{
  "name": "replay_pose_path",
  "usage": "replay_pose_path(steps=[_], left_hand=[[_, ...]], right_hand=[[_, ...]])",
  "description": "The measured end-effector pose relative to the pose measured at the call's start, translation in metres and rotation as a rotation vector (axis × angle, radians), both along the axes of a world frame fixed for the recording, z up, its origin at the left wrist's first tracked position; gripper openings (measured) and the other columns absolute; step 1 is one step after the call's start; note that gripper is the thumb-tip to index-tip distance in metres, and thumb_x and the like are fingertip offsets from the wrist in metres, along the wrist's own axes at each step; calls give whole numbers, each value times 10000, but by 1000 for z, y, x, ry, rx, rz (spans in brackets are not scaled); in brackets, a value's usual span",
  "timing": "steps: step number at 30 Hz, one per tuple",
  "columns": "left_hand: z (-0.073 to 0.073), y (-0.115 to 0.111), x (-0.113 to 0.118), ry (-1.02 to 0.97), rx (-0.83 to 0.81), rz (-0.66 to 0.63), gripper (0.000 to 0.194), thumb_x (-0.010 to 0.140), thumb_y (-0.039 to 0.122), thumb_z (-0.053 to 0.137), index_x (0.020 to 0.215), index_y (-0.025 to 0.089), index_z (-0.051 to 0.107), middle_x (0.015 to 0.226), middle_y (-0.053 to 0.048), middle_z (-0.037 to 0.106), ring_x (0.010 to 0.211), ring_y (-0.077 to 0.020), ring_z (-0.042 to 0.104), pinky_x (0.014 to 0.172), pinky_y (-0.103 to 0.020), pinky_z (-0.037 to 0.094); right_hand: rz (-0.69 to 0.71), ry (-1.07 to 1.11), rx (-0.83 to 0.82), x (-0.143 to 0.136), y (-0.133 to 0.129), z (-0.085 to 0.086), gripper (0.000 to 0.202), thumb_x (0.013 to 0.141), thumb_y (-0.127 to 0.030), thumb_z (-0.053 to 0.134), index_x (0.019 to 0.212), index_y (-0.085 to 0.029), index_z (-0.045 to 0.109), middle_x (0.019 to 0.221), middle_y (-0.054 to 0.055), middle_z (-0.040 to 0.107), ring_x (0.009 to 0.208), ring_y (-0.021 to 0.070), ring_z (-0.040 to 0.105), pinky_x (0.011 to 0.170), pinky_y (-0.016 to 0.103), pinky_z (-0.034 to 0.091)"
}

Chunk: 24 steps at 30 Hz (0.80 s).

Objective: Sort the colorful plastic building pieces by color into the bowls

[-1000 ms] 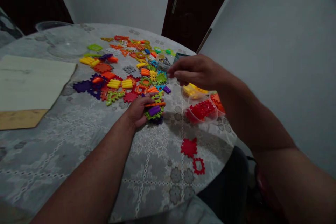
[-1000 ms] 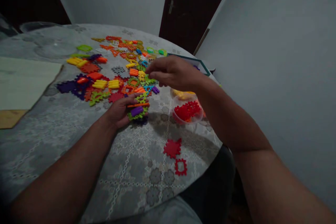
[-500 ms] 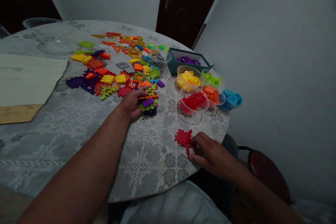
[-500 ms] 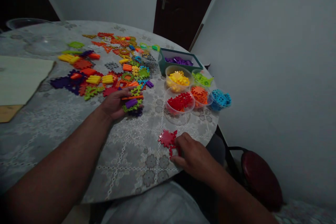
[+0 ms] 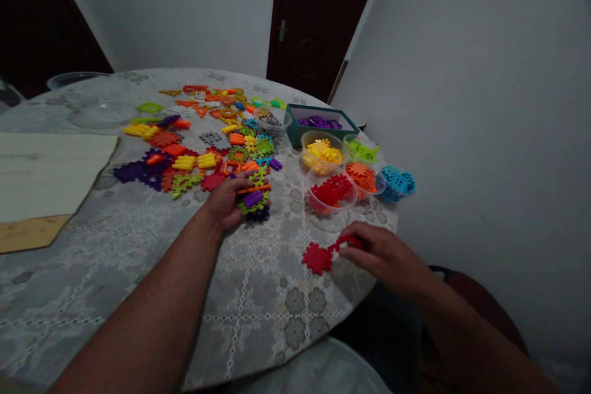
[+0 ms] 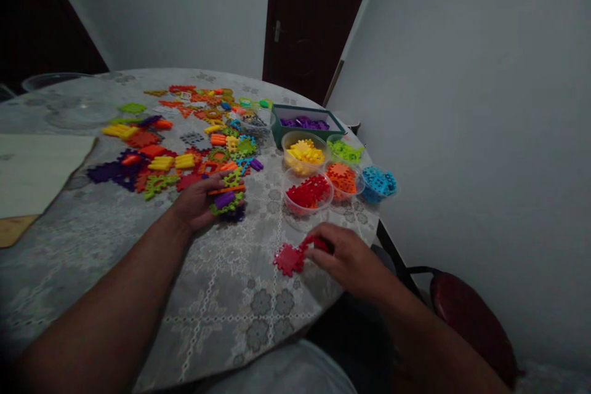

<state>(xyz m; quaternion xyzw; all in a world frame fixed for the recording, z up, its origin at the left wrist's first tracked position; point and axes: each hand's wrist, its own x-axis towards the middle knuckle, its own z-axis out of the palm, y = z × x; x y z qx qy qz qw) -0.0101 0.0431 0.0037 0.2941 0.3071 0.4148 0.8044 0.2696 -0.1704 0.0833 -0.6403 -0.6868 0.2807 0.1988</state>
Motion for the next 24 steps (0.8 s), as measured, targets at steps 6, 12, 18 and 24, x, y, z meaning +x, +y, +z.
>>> replay_pose_path(steps=[6, 12, 18, 24], left_hand=[[1, -2, 0, 1, 5, 5, 411, 717, 116, 657, 1126, 154, 672, 1056, -145, 738, 856, -268, 765, 698, -440, 697], [-2, 0, 1, -13, -3, 0, 420, 711, 110, 660, 1129, 157, 661, 1039, -130, 731, 829, -260, 761, 700, -451, 698], [-5, 2, 3, 0, -27, 35, 463, 692, 107, 665, 1151, 166, 671, 1067, -142, 726, 909, -298, 764, 716, -473, 702], [-2, 0, 3, -13, -4, 21, 477, 709, 104, 655, 1182, 164, 662, 1038, -142, 722, 864, -278, 759, 690, -452, 701]], right_hand=[[-230, -233, 600, 22, 59, 20, 352, 987, -344, 673, 1316, -218, 675, 1223, 109, 694, 917, 219, 664, 840, 376, 547], [-161, -244, 556, 11, 31, 5, 168, 1042, -313, 607, 1134, -222, 715, 1025, 72, 722, 818, 192, 659, 771, 344, 546], [18, -188, 110, -21, -2, -35, 455, 998, -421, 698, 1409, -248, 605, 1328, 115, 635, 995, 220, 676, 909, 386, 556], [-42, -241, 8, -41, -9, -57, 361, 932, -349, 750, 1242, -217, 621, 1210, 96, 601, 1065, 246, 630, 938, 386, 499]])
